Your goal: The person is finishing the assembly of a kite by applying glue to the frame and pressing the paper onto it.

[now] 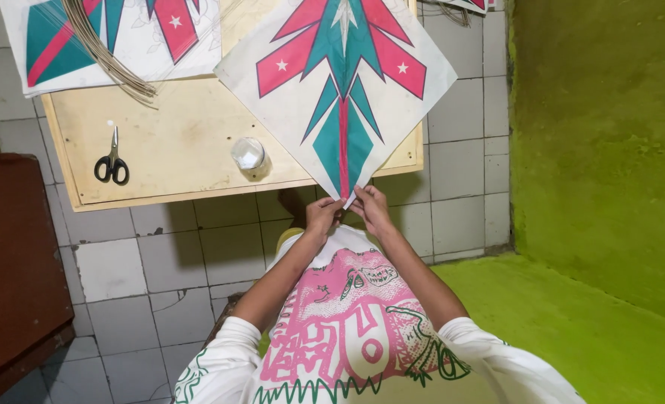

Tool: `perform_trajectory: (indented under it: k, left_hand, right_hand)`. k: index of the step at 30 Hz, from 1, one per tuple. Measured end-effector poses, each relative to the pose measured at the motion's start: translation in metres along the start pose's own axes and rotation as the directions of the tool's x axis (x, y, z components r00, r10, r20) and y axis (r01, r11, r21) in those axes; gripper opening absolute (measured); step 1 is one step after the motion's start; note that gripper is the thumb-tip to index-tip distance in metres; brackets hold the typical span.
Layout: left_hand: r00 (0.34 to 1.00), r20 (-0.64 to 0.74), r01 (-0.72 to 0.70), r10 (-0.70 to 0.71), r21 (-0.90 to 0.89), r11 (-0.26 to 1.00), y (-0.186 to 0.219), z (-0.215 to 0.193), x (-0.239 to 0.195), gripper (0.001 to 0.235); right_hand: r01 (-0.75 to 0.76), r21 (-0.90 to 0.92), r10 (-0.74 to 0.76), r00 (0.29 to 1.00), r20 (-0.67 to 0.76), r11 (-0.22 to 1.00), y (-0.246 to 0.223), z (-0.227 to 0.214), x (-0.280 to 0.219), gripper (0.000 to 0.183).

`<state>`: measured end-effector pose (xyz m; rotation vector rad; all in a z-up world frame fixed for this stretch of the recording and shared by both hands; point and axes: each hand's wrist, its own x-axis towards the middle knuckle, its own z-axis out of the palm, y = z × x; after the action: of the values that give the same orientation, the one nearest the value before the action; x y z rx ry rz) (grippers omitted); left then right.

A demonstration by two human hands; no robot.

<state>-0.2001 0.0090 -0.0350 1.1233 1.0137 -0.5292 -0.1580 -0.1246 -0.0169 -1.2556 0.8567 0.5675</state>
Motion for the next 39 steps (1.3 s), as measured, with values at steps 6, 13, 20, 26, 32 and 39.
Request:
perform_trajectory:
  k: [6,13,20,26,32,39]
  left_hand:
    - [1.000,-0.018,0.015,-0.014,0.051,0.999,-0.016,-0.007,0.018,0.027]
    - [0.996,0.065,0.075,-0.067,-0.124,0.989,0.012,0.004,0.000,0.034]
    - [0.994,0.074,0.091,-0.078,-0.197,0.976,0.061,0.003,-0.054,0.037]
    - [0.997,0.078,0.029,-0.019,-0.124,0.992,0.044,0.000,-0.040,0.032]
    - [0.998,0.018,-0.064,0.065,-0.042,0.997,0.031,0.001,-0.019,0.030]
    - [0.995,0.096,0.005,0.000,-0.053,0.999,0.001,-0.003,0.011,0.035]
  right_hand:
    - [-0.047,0.060,0.048,0.999,-0.013,0.997,-0.010,0.006,-0.007,0.019]
    - [0.004,0.007,-0.004,1.000,-0.027,1.000,-0.013,0.010,-0.005,0.020]
    - [-0.018,0.015,0.018,0.999,0.037,1.000,-0.018,0.011,-0.013,0.022]
    - [-0.010,-0.009,0.011,0.998,0.058,1.000,-0.019,0.006,-0.015,0.031]
    - [-0.026,-0.032,0.027,0.999,0.029,0.999,-0.007,-0.004,0.004,0.030]
    - [-0.094,-0.372,0.148,0.982,0.120,0.924,-0.098,-0.045,-0.011,0.040]
